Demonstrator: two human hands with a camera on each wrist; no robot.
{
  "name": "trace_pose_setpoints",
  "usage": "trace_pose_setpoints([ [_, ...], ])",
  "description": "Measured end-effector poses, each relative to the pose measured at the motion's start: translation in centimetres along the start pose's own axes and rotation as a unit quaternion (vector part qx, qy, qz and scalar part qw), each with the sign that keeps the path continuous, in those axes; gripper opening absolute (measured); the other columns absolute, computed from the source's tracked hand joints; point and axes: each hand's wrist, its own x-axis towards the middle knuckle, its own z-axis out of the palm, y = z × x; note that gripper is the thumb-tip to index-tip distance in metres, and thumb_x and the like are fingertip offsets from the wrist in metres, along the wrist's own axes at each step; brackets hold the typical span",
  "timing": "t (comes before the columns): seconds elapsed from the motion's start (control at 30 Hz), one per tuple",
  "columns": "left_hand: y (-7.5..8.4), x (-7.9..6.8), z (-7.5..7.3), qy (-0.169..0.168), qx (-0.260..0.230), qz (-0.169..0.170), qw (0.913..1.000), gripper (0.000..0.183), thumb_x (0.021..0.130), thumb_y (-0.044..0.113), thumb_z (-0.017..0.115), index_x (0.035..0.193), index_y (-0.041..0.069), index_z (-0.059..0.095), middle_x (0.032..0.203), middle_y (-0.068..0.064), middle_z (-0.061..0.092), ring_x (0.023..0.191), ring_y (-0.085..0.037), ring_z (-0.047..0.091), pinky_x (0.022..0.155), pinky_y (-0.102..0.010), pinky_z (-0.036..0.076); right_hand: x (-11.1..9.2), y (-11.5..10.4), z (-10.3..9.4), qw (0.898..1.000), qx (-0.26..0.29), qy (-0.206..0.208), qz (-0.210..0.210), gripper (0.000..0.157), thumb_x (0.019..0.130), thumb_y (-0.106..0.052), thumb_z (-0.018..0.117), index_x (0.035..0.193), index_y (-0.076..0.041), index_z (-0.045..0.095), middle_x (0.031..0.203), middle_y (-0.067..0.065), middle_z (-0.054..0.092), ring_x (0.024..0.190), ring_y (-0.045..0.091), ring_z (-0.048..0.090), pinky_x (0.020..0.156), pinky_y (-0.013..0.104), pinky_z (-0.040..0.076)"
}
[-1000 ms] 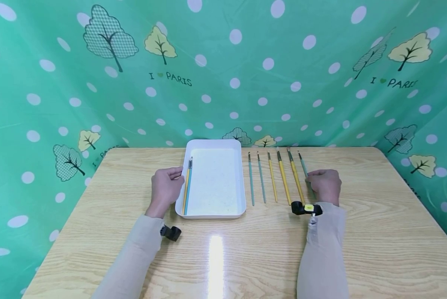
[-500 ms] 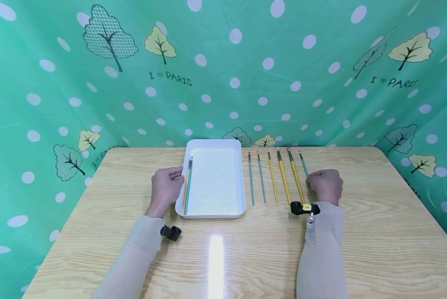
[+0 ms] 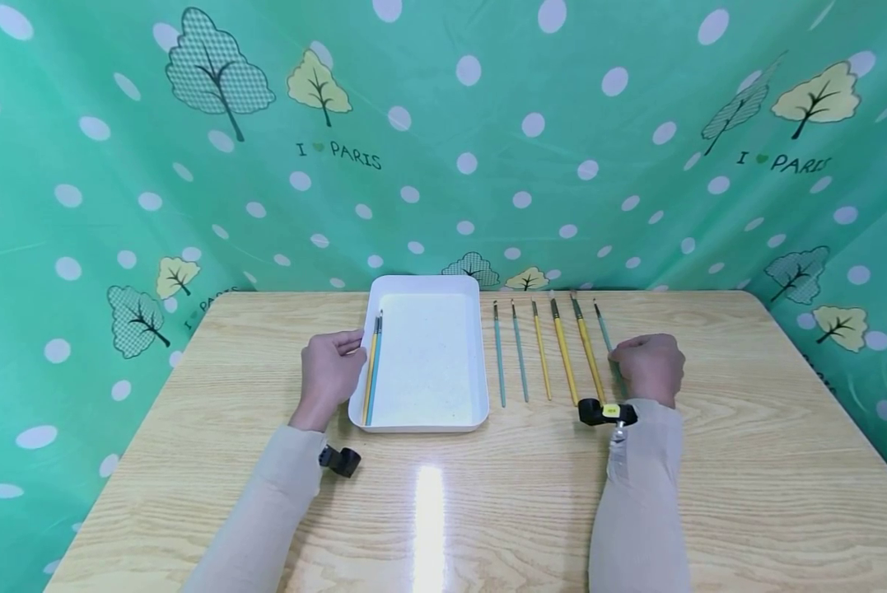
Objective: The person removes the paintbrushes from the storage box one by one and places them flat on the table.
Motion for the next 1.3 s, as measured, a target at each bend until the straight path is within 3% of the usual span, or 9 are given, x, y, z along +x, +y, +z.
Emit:
trace_pose_setpoints([
  [0.13, -0.1, 0.0, 0.0, 0.001, -0.001, 0.004, 1.0000, 0.034, 0.100, 0.008, 0.059, 0.133, 0.004, 0.066, 0.131, -0.018, 0.070, 0.121, -0.031, 0.068, 0.096, -0.041, 0.060, -0.2, -0.5, -0.4, 1.000, 0.013, -0.006, -0.015, 0.027, 0.093, -0.015, 0.067, 0.113, 0.002, 0.075, 0.128, 0.026, 0.067, 0.109, 0.038, 0.061, 0.086, 0.049, 0.051],
  [0.3, 0.0, 0.0, 0.0, 0.004, 0.001, 0.004, 1.0000, 0.034, 0.100, 0.008, 0.060, 0.132, 0.004, 0.066, 0.130, -0.018, 0.070, 0.120, -0.031, 0.069, 0.095, -0.041, 0.061, -0.5, -1.9, -0.6, 0.998, 0.032, -0.035, -0.029, 0.029, 0.097, -0.018, 0.067, 0.119, -0.001, 0.074, 0.122, 0.022, 0.070, 0.092, 0.026, 0.064, 0.068, 0.032, 0.050],
  [0.4, 0.0, 0.0, 0.0, 0.007, 0.004, 0.007, 0.9999, 0.033, 0.099, 0.008, 0.060, 0.132, 0.004, 0.067, 0.129, -0.018, 0.070, 0.119, -0.031, 0.070, 0.095, -0.041, 0.061, -0.7, -2.7, -0.5, 0.997, 0.051, -0.051, -0.034, 0.029, 0.098, -0.018, 0.067, 0.122, -0.002, 0.072, 0.115, 0.019, 0.072, 0.082, 0.019, 0.065, 0.065, 0.027, 0.052],
  [0.63, 0.0, 0.0, 0.0, 0.008, 0.006, 0.006, 0.9999, 0.033, 0.100, 0.007, 0.059, 0.132, 0.004, 0.067, 0.130, -0.017, 0.070, 0.121, -0.030, 0.069, 0.096, -0.041, 0.061, -1.2, -4.0, 0.4, 0.988, 0.101, -0.109, -0.046, 0.030, 0.098, -0.012, 0.067, 0.126, 0.000, 0.069, 0.120, 0.018, 0.069, 0.084, 0.013, 0.069, 0.082, 0.030, 0.064],
  [0.97, 0.0, 0.0, -0.1, 0.008, 0.005, 0.004, 0.9999, 0.034, 0.100, 0.008, 0.060, 0.133, 0.004, 0.066, 0.131, -0.017, 0.070, 0.120, -0.030, 0.069, 0.096, -0.040, 0.060, -2.6, -6.4, 2.2, 0.976, 0.138, -0.157, -0.063, 0.030, 0.099, -0.008, 0.065, 0.127, 0.003, 0.066, 0.123, 0.022, 0.067, 0.103, 0.027, 0.072, 0.094, 0.037, 0.062],
  [1.3, 0.1, 0.0, -0.1, 0.002, 0.002, -0.005, 1.0000, 0.034, 0.100, 0.008, 0.060, 0.133, 0.005, 0.066, 0.132, -0.017, 0.069, 0.122, -0.030, 0.068, 0.097, -0.040, 0.060, -3.6, -7.9, 4.0, 0.968, 0.139, -0.183, -0.103, 0.027, 0.099, -0.010, 0.064, 0.122, 0.003, 0.067, 0.120, 0.023, 0.068, 0.101, 0.034, 0.074, 0.092, 0.041, 0.063],
])
